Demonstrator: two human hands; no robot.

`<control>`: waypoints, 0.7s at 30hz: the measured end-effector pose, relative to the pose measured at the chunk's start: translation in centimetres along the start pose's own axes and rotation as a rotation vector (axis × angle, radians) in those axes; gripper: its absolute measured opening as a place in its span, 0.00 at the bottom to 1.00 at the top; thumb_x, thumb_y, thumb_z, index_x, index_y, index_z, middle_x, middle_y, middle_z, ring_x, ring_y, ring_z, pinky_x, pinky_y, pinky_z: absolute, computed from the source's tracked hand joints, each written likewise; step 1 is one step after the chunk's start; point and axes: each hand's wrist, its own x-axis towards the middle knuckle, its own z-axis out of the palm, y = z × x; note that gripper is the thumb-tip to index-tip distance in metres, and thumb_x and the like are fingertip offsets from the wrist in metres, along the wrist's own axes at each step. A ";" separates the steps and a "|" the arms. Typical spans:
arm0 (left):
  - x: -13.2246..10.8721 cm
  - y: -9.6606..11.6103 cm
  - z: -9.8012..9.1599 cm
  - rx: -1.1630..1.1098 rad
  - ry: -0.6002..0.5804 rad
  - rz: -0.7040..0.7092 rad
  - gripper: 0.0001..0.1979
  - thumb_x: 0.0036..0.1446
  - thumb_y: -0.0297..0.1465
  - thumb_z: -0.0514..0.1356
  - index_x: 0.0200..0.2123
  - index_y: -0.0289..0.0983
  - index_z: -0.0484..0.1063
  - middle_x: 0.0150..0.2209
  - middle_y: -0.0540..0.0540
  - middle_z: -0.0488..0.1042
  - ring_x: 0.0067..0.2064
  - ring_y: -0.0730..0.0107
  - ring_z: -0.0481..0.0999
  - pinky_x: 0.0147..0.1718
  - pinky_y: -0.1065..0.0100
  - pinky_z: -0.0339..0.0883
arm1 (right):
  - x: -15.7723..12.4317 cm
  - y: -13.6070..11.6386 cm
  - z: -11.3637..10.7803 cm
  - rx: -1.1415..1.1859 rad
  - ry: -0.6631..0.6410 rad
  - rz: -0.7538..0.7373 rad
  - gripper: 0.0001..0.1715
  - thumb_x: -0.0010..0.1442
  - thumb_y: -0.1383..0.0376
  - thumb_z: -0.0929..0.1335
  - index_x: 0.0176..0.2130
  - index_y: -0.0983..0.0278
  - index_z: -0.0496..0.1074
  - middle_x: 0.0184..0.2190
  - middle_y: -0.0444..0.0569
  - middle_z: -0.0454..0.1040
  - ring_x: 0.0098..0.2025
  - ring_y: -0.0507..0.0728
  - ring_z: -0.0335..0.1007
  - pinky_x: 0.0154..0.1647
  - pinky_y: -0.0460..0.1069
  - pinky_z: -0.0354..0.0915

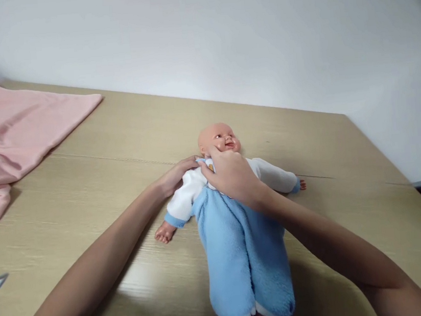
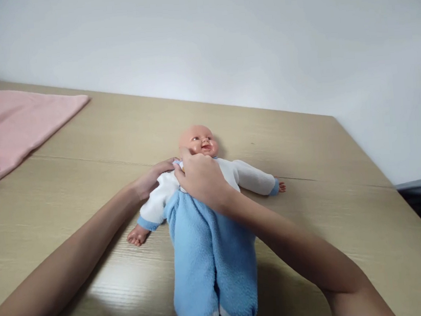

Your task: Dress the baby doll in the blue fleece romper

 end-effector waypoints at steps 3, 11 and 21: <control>-1.6 0.9 -0.1 0.087 0.017 0.029 0.20 0.57 0.43 0.75 0.43 0.39 0.74 0.40 0.49 0.76 0.42 0.63 0.76 0.43 0.64 0.69 | -0.6 1.0 -0.5 -0.030 -0.001 -0.005 0.17 0.79 0.57 0.66 0.55 0.66 0.78 0.43 0.59 0.88 0.45 0.68 0.85 0.35 0.54 0.59; -6.2 4.8 -1.6 0.849 -0.065 -0.186 0.38 0.60 0.60 0.69 0.60 0.41 0.65 0.53 0.39 0.82 0.51 0.48 0.82 0.42 0.58 0.73 | -1.2 2.8 -0.7 -0.064 -0.051 0.019 0.17 0.78 0.54 0.67 0.54 0.62 0.78 0.44 0.57 0.88 0.43 0.67 0.85 0.36 0.54 0.55; -7.1 5.2 -1.1 1.334 -0.050 -0.296 0.37 0.68 0.66 0.56 0.58 0.40 0.73 0.49 0.35 0.86 0.48 0.39 0.85 0.43 0.54 0.69 | -1.9 4.5 -0.6 0.091 -0.001 0.086 0.16 0.75 0.51 0.69 0.48 0.62 0.76 0.39 0.53 0.84 0.41 0.65 0.80 0.38 0.54 0.58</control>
